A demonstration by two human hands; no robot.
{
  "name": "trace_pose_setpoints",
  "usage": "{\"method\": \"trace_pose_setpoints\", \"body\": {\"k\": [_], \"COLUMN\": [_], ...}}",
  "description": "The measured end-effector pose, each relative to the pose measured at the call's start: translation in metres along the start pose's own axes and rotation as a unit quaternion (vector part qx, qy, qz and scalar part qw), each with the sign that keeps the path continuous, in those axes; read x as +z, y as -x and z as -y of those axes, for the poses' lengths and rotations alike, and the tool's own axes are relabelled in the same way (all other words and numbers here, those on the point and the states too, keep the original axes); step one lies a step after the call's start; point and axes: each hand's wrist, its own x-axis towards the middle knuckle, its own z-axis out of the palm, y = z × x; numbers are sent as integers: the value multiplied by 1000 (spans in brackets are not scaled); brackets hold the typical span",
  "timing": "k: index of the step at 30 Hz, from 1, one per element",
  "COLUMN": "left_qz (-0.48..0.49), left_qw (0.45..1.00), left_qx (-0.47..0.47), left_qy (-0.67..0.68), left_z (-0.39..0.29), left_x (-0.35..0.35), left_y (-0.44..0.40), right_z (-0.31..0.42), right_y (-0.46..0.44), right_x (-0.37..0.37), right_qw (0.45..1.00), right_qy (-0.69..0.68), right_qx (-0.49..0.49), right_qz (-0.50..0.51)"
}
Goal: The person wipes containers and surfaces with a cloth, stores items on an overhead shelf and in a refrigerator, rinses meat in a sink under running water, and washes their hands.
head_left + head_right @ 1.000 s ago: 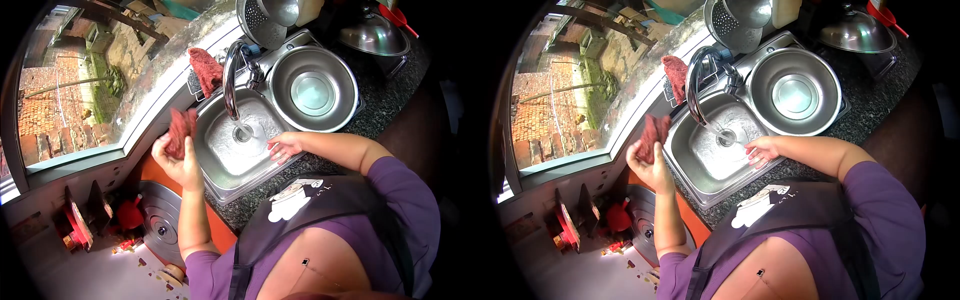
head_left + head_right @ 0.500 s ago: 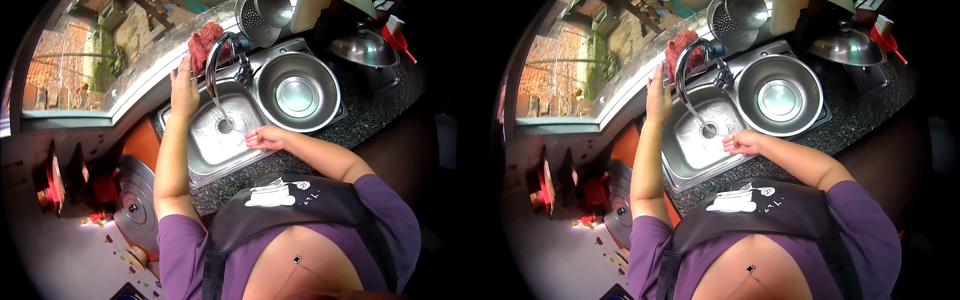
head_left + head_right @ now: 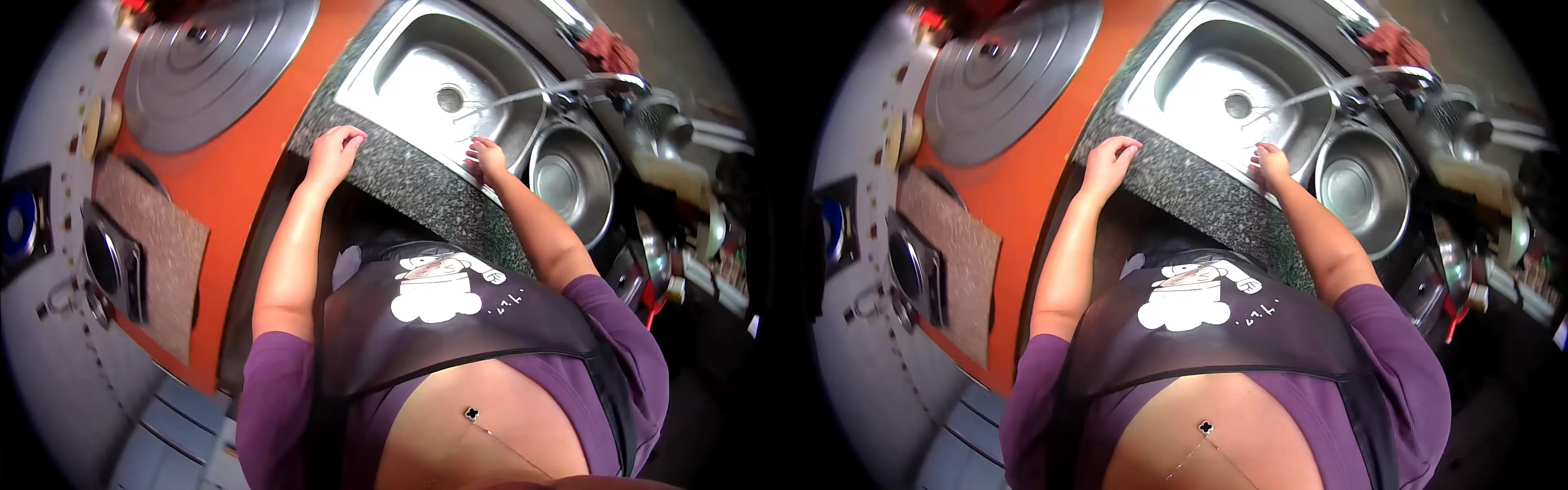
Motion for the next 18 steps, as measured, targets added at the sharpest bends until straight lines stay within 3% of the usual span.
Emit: {"method": "trace_pose_setpoints", "body": {"k": [3,5,7,9,11,13,16,17,18], "left_qz": [-106,-165,-157,-146,-124,-64,-30,-52,-43], "left_qw": [986,970,958,943,931,942,964,987,986], "left_qx": [-90,-150,-228,-276,-297,-303,-258,-142,-146], "left_qy": [88,100,72,116,172,127,53,-54,-75], "left_z": [59,109,168,214,267,307,377,413,422], "left_x": [-5,14,41,71,112,148,218,249,258], "left_y": [89,135,167,173,159,125,62,38,14], "right_z": [0,-15,-4,-11,-7,-9,-11,-12,-13], "right_y": [-1,-19,5,0,11,16,9,11,13], "right_x": [6,0,16,15,20,23,18,19,19], "right_qw": [978,865,798,778,794,830,851,862,857], "right_qy": [207,461,562,567,544,488,455,437,438], "right_qx": [-10,-190,-194,-244,-244,-245,-230,-225,-244], "right_qz": [-20,-63,-96,-114,-117,-112,-124,-125,-122]}}
